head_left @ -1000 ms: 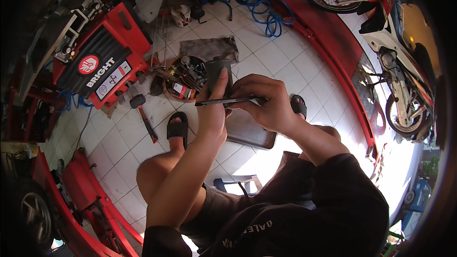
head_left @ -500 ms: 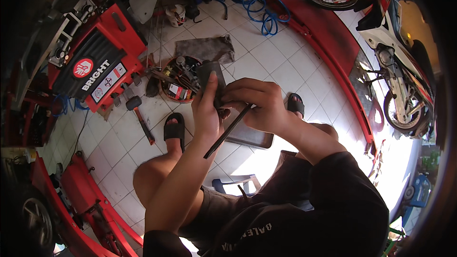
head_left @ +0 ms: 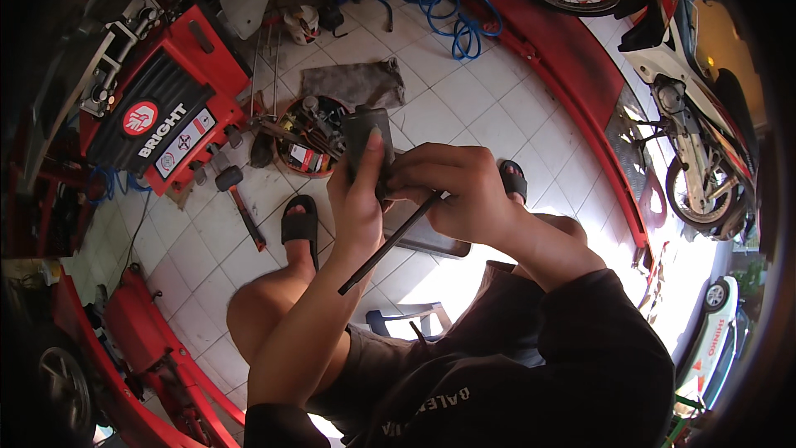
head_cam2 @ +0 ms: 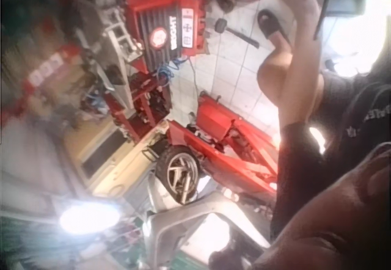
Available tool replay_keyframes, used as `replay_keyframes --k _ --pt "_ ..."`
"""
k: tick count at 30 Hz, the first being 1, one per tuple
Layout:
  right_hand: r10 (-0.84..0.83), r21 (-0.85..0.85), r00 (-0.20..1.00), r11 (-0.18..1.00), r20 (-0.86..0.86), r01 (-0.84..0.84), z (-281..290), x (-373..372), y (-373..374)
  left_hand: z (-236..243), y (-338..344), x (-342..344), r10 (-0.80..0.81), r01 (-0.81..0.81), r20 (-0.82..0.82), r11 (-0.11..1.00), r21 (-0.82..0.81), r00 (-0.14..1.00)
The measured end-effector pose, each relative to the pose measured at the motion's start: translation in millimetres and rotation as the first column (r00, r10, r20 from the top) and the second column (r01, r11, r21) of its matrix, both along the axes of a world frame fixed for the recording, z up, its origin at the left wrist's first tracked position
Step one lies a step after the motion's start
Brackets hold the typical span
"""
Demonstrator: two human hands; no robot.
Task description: The person sits in a workshop and uses a screwdriver to work on a cylindrical metal part held in their left hand. They repeatedly insert the tool into the part, twist it, and adjust their grip while occasionally looking around the room.
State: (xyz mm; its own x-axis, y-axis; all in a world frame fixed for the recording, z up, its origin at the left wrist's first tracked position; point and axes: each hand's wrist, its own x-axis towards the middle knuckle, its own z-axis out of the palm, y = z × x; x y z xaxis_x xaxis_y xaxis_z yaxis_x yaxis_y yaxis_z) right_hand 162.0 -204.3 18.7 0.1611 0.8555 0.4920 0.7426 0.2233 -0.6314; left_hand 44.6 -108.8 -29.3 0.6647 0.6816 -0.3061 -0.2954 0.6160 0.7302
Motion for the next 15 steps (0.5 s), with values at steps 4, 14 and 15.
replay_keyframes --k 4,14,15 --pt "0.003 0.060 0.994 0.998 0.110 -0.010 3.5 2.0 1.9 14.5 -2.1 6.5 0.102 -0.103 -0.044 0.994 -0.025 0.994" --pt "0.013 0.160 0.904 0.983 0.427 -0.089 0.7 12.0 -3.1 8.9 -0.3 0.1 0.017 -0.016 -0.049 0.999 0.032 0.999" --pt "0.008 0.163 0.890 0.982 0.455 -0.092 0.3 12.4 -3.9 8.2 0.0 -0.6 0.005 -0.004 -0.048 1.000 0.019 0.999"
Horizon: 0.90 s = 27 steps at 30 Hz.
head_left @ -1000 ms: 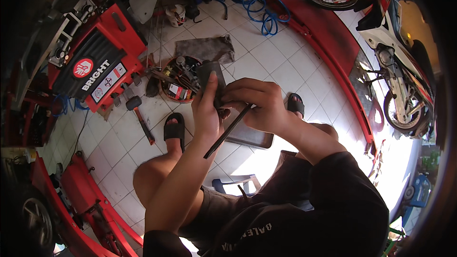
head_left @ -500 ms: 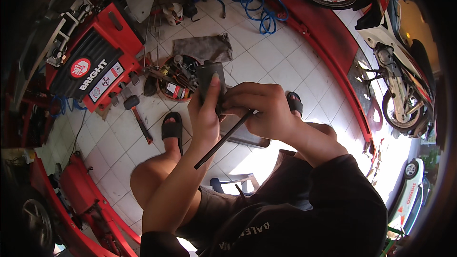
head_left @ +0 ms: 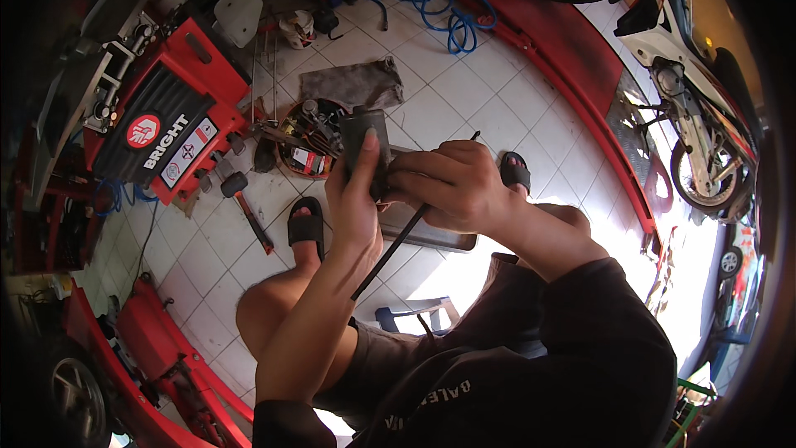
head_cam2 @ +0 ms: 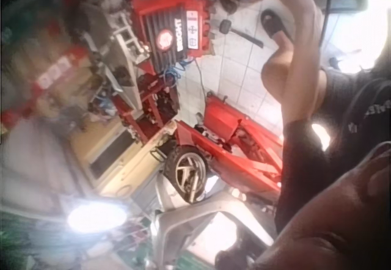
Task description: The person sits in a workshop and uses a screwdriver to work on a cylindrical metal part held in their left hand. They repeatedly insert the tool into the part, twist it, and adjust their grip while occasionally looking around the room.
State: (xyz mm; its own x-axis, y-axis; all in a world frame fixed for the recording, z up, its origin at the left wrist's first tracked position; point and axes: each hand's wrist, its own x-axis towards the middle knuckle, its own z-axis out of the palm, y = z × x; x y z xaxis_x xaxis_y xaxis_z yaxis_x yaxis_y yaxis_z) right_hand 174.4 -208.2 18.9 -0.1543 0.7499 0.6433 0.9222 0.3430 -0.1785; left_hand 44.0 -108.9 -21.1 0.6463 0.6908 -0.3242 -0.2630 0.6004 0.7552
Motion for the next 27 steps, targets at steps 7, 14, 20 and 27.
replay_keyframes --k 7,14,20,27 --pt "0.062 0.042 0.977 0.998 -0.203 -0.055 -8.1 -1.8 5.1 -7.4 -0.5 -0.7 -0.092 0.092 0.011 0.985 -0.146 0.996" --pt "-0.027 -0.073 0.924 0.997 -0.381 -0.001 -13.0 -9.1 4.0 -5.9 3.8 0.5 -0.140 0.143 0.061 0.988 -0.048 0.988" --pt "-0.044 -0.021 0.979 0.999 -0.200 0.041 -6.2 -1.6 1.2 -4.2 3.1 -0.6 -0.137 0.140 0.059 0.989 -0.055 0.989" --pt "-0.046 -0.067 0.946 0.997 -0.320 0.026 -0.8 -8.5 0.7 1.5 1.1 -3.5 -0.139 0.186 0.157 0.919 -0.347 0.978"
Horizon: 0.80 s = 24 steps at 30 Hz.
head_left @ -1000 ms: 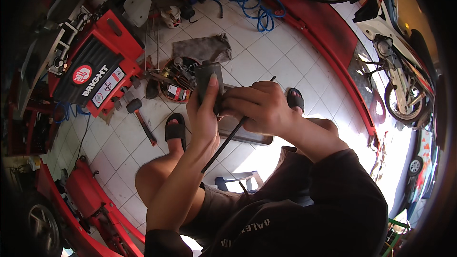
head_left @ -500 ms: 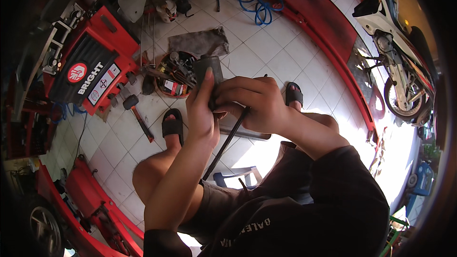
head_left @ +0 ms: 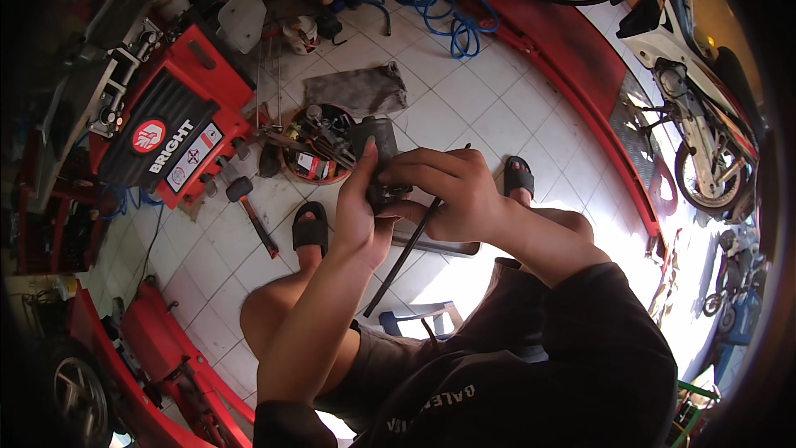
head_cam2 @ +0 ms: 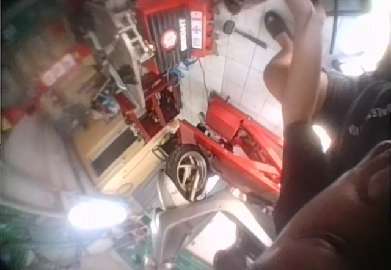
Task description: The person sits in a workshop and uses a screwdriver to work on a cylindrical metal part held in their left hand. They repeatedly insert the tool into the part, twist it, and adjust their grip while occasionally looking around the room.
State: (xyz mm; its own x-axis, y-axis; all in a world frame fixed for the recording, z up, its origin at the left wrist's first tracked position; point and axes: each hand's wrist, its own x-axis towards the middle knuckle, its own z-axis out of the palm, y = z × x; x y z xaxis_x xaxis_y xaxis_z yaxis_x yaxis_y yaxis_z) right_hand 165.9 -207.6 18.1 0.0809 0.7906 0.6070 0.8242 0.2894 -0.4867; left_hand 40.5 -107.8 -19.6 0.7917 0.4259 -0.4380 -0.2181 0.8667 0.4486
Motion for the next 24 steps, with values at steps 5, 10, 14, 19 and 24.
replay_keyframes --k 5,10,14,19,24 --pt "0.030 -0.051 0.995 0.998 -0.095 -0.035 -0.8 1.7 -1.2 -6.3 1.8 -0.1 -0.006 0.005 0.027 0.999 0.038 1.000" --pt "-0.008 -0.093 0.999 0.996 -0.034 0.005 0.7 -0.4 -2.4 -14.7 3.0 3.2 0.018 -0.020 0.016 0.989 0.149 1.000" --pt "-0.035 -0.073 0.999 0.997 -0.011 0.034 -1.6 -0.8 -2.1 -4.3 -2.2 10.1 0.069 -0.062 -0.036 0.984 0.165 0.997" --pt "-0.030 -0.038 0.996 0.999 0.089 0.034 -4.2 -0.6 -1.1 -8.2 -0.7 7.7 0.077 -0.068 -0.024 0.959 0.275 0.997" --pt "0.000 0.058 0.951 0.998 0.309 -0.019 -2.5 10.2 -5.1 -15.4 0.8 7.0 0.061 -0.064 0.018 0.957 0.283 0.998"
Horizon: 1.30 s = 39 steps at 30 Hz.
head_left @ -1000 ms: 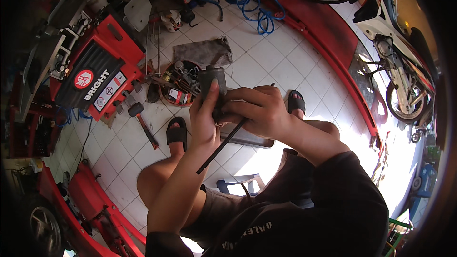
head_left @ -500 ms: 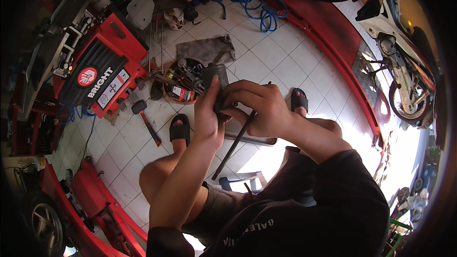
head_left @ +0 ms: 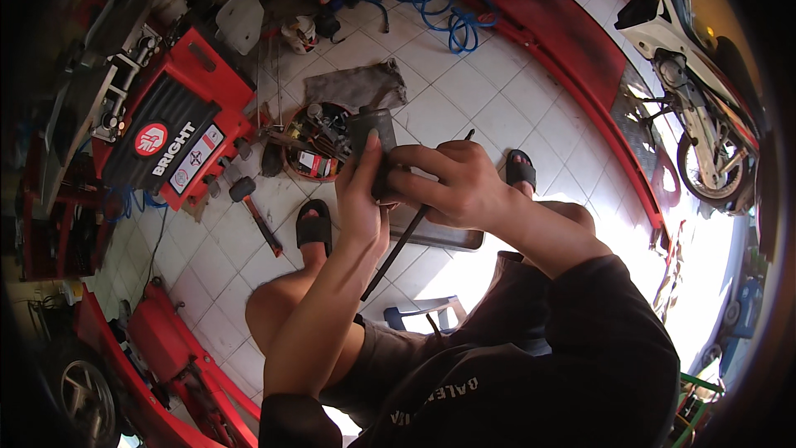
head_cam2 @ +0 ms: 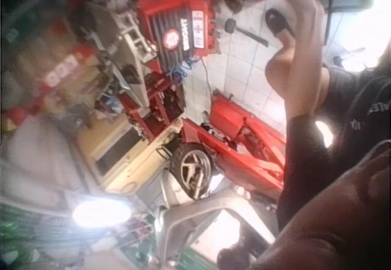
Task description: The person sits in a workshop and uses a screwdriver to work on a cylindrical metal part held in their left hand. They repeatedly insert the tool into the part, twist it, and adjust their grip while occasionally looking around the room.
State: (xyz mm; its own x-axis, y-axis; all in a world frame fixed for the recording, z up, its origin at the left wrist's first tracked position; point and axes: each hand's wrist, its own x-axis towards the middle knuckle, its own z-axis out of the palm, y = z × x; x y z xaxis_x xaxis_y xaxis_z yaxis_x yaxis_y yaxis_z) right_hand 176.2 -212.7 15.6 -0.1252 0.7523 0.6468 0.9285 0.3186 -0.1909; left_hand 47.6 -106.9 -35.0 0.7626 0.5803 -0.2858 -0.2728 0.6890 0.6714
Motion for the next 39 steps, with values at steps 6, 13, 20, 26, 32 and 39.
replay_keyframes --k 6,13,20,26,32,39 --pt "0.171 0.001 0.975 0.985 -0.141 -0.173 -0.9 5.5 6.7 14.6 -3.9 -0.6 0.060 -0.059 0.002 0.990 -0.130 0.998" --pt "-0.007 -0.111 0.992 0.994 -0.127 -0.007 -5.7 -2.4 -5.7 2.9 -7.5 7.1 0.068 -0.070 -0.029 0.995 -0.074 0.997" --pt "0.010 -0.062 0.999 0.998 -0.044 -0.013 -2.8 -5.9 -4.0 1.7 -6.7 3.8 0.107 -0.107 0.008 0.994 -0.033 0.994" --pt "0.085 -0.060 0.988 0.994 -0.130 -0.094 -6.4 0.9 -0.7 8.0 -6.8 3.7 0.035 -0.036 -0.010 0.995 -0.098 0.999" --pt "0.045 -0.048 0.998 0.998 -0.041 -0.047 -9.5 0.1 -1.0 1.7 -10.4 10.0 0.112 -0.111 0.009 0.990 -0.088 0.994" --pt "0.096 -0.028 0.995 0.995 0.005 -0.096 -10.8 7.8 -2.8 -0.7 -8.2 7.2 0.050 -0.051 -0.027 0.998 -0.048 0.998"
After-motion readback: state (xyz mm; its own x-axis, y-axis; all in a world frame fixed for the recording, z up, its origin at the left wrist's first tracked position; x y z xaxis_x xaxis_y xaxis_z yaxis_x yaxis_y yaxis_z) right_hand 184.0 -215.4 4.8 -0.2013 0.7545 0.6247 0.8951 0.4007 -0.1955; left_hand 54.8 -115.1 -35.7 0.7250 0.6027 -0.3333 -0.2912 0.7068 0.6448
